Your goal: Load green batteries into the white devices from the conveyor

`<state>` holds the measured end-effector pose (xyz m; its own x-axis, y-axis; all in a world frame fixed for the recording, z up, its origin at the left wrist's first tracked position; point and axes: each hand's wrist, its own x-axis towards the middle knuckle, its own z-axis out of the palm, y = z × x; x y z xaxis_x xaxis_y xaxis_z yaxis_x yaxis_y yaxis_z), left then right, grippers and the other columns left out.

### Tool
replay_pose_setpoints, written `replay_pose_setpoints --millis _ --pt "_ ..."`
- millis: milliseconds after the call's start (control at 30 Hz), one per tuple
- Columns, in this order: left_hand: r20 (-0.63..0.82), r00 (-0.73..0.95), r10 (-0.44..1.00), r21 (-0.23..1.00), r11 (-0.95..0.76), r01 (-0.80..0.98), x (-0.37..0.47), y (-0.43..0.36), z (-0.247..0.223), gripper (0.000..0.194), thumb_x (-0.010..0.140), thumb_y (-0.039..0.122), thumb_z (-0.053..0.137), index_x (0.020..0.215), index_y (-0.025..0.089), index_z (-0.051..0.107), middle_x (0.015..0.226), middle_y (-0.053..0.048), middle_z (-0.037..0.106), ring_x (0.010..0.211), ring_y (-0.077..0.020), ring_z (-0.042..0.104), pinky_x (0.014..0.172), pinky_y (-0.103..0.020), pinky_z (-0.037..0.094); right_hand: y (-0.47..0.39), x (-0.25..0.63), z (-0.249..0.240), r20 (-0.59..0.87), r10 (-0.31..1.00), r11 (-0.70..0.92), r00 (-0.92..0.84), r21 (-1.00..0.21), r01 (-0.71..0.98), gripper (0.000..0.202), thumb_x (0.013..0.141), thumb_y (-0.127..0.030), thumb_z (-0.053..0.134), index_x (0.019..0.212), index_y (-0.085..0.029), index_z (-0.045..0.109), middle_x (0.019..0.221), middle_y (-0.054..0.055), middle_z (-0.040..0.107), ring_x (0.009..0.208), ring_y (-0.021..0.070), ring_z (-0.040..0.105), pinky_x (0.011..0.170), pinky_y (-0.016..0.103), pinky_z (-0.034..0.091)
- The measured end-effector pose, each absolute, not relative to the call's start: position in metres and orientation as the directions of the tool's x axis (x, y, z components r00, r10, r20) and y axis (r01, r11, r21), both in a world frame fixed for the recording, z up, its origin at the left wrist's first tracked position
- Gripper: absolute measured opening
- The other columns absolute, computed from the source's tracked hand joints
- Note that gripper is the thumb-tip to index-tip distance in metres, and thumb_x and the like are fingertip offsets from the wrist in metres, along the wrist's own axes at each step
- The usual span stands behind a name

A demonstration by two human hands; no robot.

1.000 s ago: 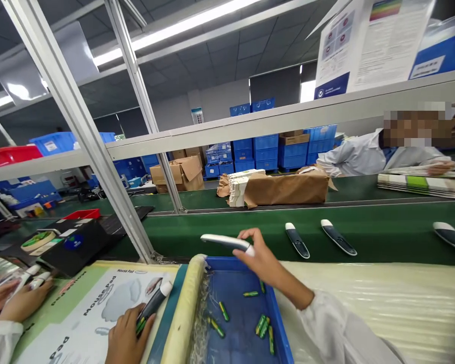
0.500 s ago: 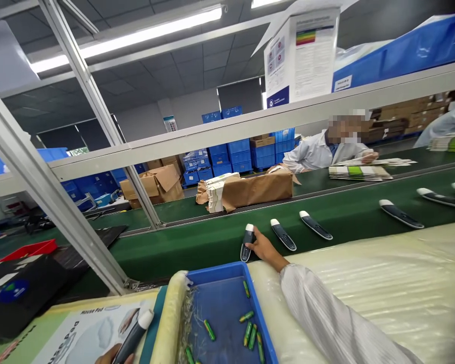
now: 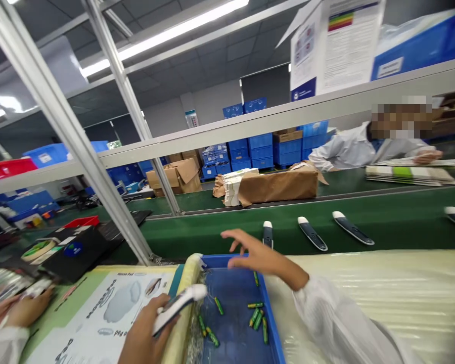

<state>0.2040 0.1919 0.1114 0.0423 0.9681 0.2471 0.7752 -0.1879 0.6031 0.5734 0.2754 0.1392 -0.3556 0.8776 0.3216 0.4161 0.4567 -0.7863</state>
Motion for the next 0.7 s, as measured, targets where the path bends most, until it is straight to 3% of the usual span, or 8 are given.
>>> replay_pose_setpoints --millis 67,167,300,400,467,500,633,700 --pt "0.316 0.185 0.93 0.544 -0.338 0.768 0.224 0.188 0.114 0.028 0.084 0.041 0.063 0.107 0.028 0.072 0.105 -0.009 0.08 0.1 -0.0311 0.076 0.088 -0.041 0.06 0.242 0.536 0.148 0.258 0.743 0.572 -0.618 -0.723 0.386 0.087 0.085 -0.048 0.085 0.161 -0.033 0.047 0.148 0.008 0.062 0.114 0.0243 0.069 0.094 0.033 0.056" --pt "0.341 0.225 0.913 0.561 -0.389 0.731 0.239 0.185 0.106 0.034 0.085 0.032 0.064 0.117 0.026 0.069 0.102 -0.007 0.077 0.096 -0.0281 0.074 0.091 -0.041 0.059 0.205 0.502 0.146 0.19 0.674 0.677 -0.714 -0.546 0.494 0.052 0.092 -0.033 0.076 0.143 -0.031 0.064 0.127 0.006 0.074 0.11 0.026 0.071 0.095 0.033 0.052" --pt "0.356 -0.013 0.934 0.708 -0.261 0.657 0.235 0.189 0.083 0.069 0.089 0.048 0.066 0.148 0.021 0.044 0.121 -0.012 0.068 0.108 -0.0293 0.071 0.101 -0.047 0.057 0.202 0.507 0.149 0.309 0.726 0.678 -0.615 -0.472 0.564 0.047 0.09 -0.017 0.065 0.136 -0.028 0.066 0.126 0.006 0.075 0.112 0.0263 0.071 0.094 0.033 0.051" --pt "0.269 -0.116 0.956 0.745 -0.13 0.654 0.231 0.194 0.068 0.093 0.086 0.062 0.066 0.157 0.016 0.026 0.136 -0.02 0.059 0.129 -0.0374 0.062 0.115 -0.058 0.046 0.217 0.516 0.152 0.507 0.811 0.578 -0.291 -0.618 0.533 0.047 0.093 -0.019 0.059 0.139 -0.025 0.06 0.12 0.007 0.075 0.102 0.0236 0.073 0.088 0.032 0.054" --pt "0.149 -0.12 0.981 0.779 -0.042 0.626 0.232 0.195 0.063 0.101 0.085 0.067 0.064 0.158 0.015 0.019 0.137 -0.022 0.057 0.134 -0.0405 0.06 0.119 -0.062 0.042 0.225 0.51 0.143 0.499 0.866 0.439 -0.033 -0.726 0.53 0.047 0.099 -0.023 0.052 0.146 -0.021 0.051 0.112 0.009 0.075 0.087 0.0221 0.073 0.078 0.031 0.055" --pt "0.088 -0.112 0.99 0.798 -0.003 0.603 0.233 0.195 0.063 0.102 0.085 0.069 0.063 0.158 0.016 0.015 0.138 -0.022 0.056 0.135 -0.0406 0.059 0.119 -0.061 0.041 0.226 0.505 0.135 0.463 0.886 0.384 -0.001 -0.734 0.561 0.049 0.099 -0.024 0.051 0.147 -0.019 0.049 0.111 0.01 0.076 0.085 0.023 0.073 0.075 0.032 0.055" --pt "-0.023 -0.053 0.998 0.854 0.047 0.518 0.234 0.193 0.068 0.095 0.088 0.074 0.057 0.154 0.021 0.014 0.139 -0.022 0.056 0.134 -0.0366 0.062 0.117 -0.053 0.046 0.23 0.491 0.105 0.248 0.927 0.373 -0.28 -0.551 0.746 0.061 0.087 -0.011 0.057 0.146 -0.019 0.051 0.126 0.017 0.074 0.099 0.03 0.076 0.085 0.037 0.054" --pt "-0.037 -0.06 0.998 0.869 0.062 0.491 0.232 0.194 0.069 0.095 0.086 0.079 0.054 0.152 0.022 0.017 0.14 -0.023 0.056 0.131 -0.0363 0.064 0.114 -0.051 0.049 0.238 0.498 0.102 0.248 0.938 0.346 -0.244 -0.61 0.712 0.058 0.089 -0.012 0.057 0.146 -0.02 0.048 0.123 0.015 0.074 0.092 0.027 0.075 0.083 0.037 0.053"
